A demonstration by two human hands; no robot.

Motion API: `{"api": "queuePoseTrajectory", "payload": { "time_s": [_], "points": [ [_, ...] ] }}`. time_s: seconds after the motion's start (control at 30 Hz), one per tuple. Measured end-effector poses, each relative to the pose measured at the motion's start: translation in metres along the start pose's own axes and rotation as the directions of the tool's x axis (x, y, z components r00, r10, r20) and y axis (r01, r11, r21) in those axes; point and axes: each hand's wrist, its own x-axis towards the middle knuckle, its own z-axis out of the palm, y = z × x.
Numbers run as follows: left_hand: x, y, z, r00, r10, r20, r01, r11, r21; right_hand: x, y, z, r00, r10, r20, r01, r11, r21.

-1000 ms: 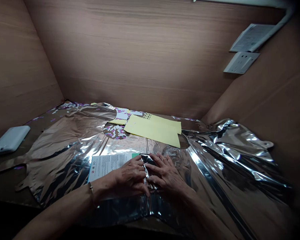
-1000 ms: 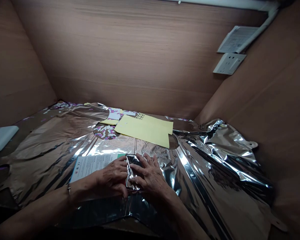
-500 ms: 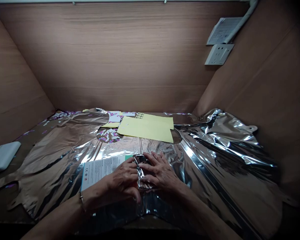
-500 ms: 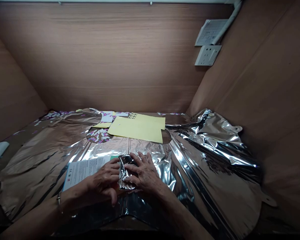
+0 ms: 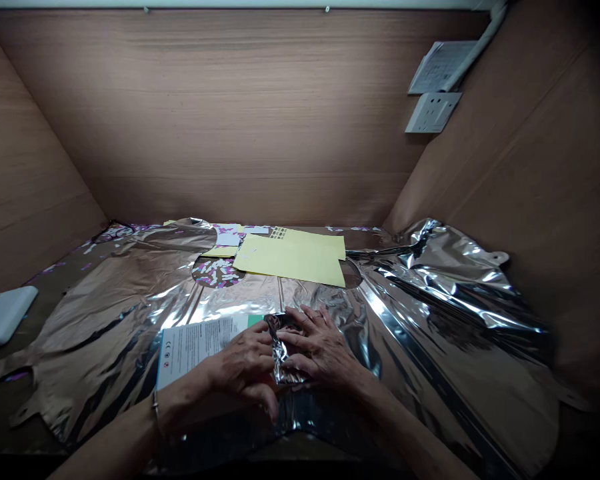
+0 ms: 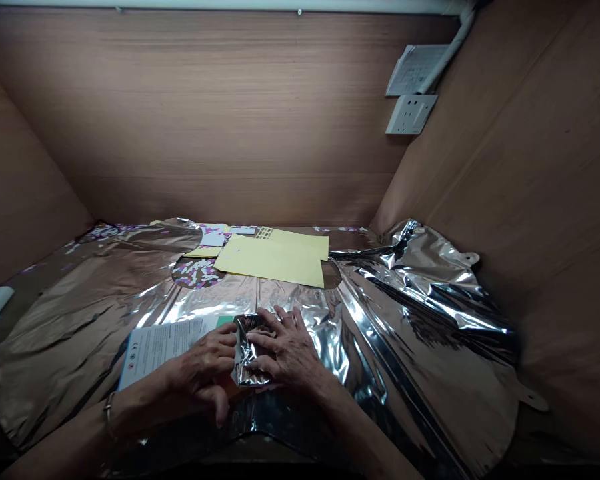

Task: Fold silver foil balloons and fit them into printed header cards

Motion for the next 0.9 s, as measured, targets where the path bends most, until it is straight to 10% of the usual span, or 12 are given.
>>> {"api": "queuePoseTrajectory", "payload": {
  "time_s": [0.9],
  "points": [
    [0.013, 0.011, 0.008, 0.989, 0.093, -0.119, -0.097, 0.995, -0.027, -0.001, -0.038, 0.018, 0.999, -0.037, 0.014, 0.037, 0.998, 0.044]
  ]
}}
